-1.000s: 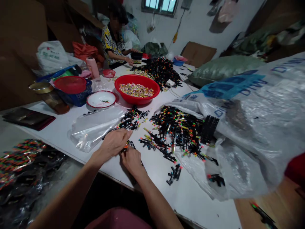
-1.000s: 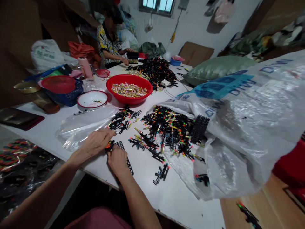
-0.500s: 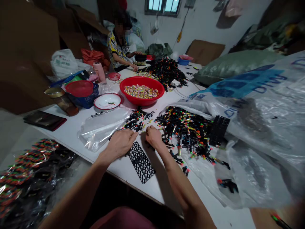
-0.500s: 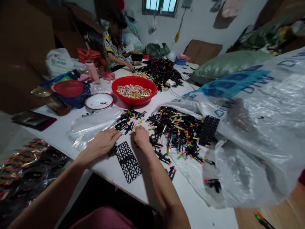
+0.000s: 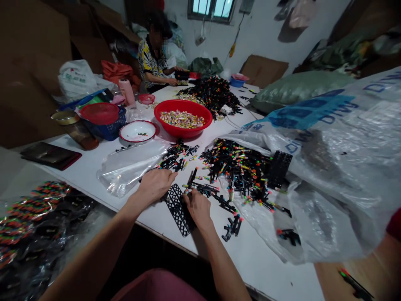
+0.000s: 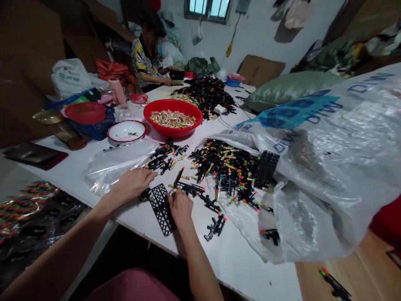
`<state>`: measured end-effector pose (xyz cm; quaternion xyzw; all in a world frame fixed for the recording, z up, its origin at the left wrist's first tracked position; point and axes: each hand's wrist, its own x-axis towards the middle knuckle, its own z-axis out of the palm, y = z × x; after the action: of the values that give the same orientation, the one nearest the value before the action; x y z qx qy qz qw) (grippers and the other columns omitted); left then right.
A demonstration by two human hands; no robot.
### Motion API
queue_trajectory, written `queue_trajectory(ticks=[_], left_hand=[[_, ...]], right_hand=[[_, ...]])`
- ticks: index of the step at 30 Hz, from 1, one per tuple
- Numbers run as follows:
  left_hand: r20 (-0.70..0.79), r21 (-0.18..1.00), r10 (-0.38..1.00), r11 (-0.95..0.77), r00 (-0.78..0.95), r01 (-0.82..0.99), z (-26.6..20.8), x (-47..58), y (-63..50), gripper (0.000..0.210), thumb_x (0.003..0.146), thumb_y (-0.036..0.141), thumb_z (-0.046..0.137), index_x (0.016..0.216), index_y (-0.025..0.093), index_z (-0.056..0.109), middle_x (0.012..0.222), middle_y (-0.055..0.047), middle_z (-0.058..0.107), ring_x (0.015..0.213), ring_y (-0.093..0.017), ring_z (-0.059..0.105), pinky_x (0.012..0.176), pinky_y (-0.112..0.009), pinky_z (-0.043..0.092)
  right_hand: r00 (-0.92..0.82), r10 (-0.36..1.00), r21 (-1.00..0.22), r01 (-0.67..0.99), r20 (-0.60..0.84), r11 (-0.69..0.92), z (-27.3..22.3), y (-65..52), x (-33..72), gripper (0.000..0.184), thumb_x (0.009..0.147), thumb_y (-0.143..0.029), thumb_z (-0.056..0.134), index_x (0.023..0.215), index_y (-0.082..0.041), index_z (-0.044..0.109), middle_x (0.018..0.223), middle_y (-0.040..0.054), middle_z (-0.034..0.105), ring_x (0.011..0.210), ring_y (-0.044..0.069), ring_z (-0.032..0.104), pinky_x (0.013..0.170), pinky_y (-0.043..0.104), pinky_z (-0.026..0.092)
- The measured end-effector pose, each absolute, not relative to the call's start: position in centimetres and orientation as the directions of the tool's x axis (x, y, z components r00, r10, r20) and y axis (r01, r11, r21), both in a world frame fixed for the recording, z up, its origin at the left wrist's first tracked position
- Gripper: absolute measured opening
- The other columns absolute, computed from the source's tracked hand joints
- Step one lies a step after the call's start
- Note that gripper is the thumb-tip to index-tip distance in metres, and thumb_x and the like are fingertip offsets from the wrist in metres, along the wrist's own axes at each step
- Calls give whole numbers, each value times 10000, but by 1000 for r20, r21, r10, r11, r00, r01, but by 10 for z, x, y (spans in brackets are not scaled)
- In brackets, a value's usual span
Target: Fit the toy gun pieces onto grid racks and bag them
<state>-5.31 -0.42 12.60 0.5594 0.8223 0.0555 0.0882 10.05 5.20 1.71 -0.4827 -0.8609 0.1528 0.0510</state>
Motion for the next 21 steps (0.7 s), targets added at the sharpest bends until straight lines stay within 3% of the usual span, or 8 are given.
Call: queue_trajectory(ticks=[3,5,8,9,11,14,18,21], left_hand=[[-56,226,925,379,-376,897,125,-52,-7,468,945,431,288,838,174,663,854,-124,700,830,-270,654,744,-369,477],[44,300,925,348,-377,888,124,-52,-11,453,945,442,290,885,178,654,913,-104,695,875,-244,643,790,-347,473],[292,429,902,173,-317,887,123,-55,-18,418,946,435,302,958,182,635,1036,-78,669,1007,-213,594,900,-325,433],[317,438,905,126,-284,890,123,-56,-19,424,947,433,297,940,178,637,1016,-79,670,1007,-214,589,908,-333,426],[220,450,946,120,-240,885,121,-57,-19,469,950,439,261,875,177,642,922,-79,683,933,-221,607,868,-351,439],[30,496,960,226,-277,838,118,-55,-15,531,951,462,204,818,186,637,846,-77,694,832,-221,628,787,-343,453],[-1,476,941,297,-338,827,118,-52,-11,553,943,489,201,791,191,641,815,-76,694,796,-215,629,738,-314,445],[-10,466,924,342,-381,816,120,-51,-10,528,942,472,228,796,185,646,795,-72,691,760,-202,627,707,-299,439]], right_hand=[[-540,831,-356,809,-135,468,19,61,92,225,861,-381,522,874,-175,611,798,87,689,772,233,650,626,283,407],[-555,821,-436,778,-137,453,23,65,92,138,804,-295,568,807,-165,612,786,89,687,762,225,643,633,278,414],[-586,808,-718,584,-51,378,26,58,98,92,795,-235,539,807,-166,599,741,43,665,679,166,613,608,245,429],[-598,801,-805,486,-22,340,25,52,100,118,812,-258,519,831,-170,595,729,29,656,650,153,602,590,238,436],[-619,785,-898,325,35,296,18,36,102,179,838,-320,490,873,-176,591,745,23,651,654,153,599,595,246,463],[-624,772,-866,312,125,392,0,16,100,166,840,-321,499,867,-192,600,795,38,655,746,176,609,713,295,493],[-629,756,-741,419,181,525,-15,8,93,172,864,-256,483,969,-210,612,897,71,653,873,208,598,814,339,475],[-681,717,-640,487,149,595,-8,5,87,192,865,-236,479,999,-171,599,959,107,634,893,222,590,797,331,476]])
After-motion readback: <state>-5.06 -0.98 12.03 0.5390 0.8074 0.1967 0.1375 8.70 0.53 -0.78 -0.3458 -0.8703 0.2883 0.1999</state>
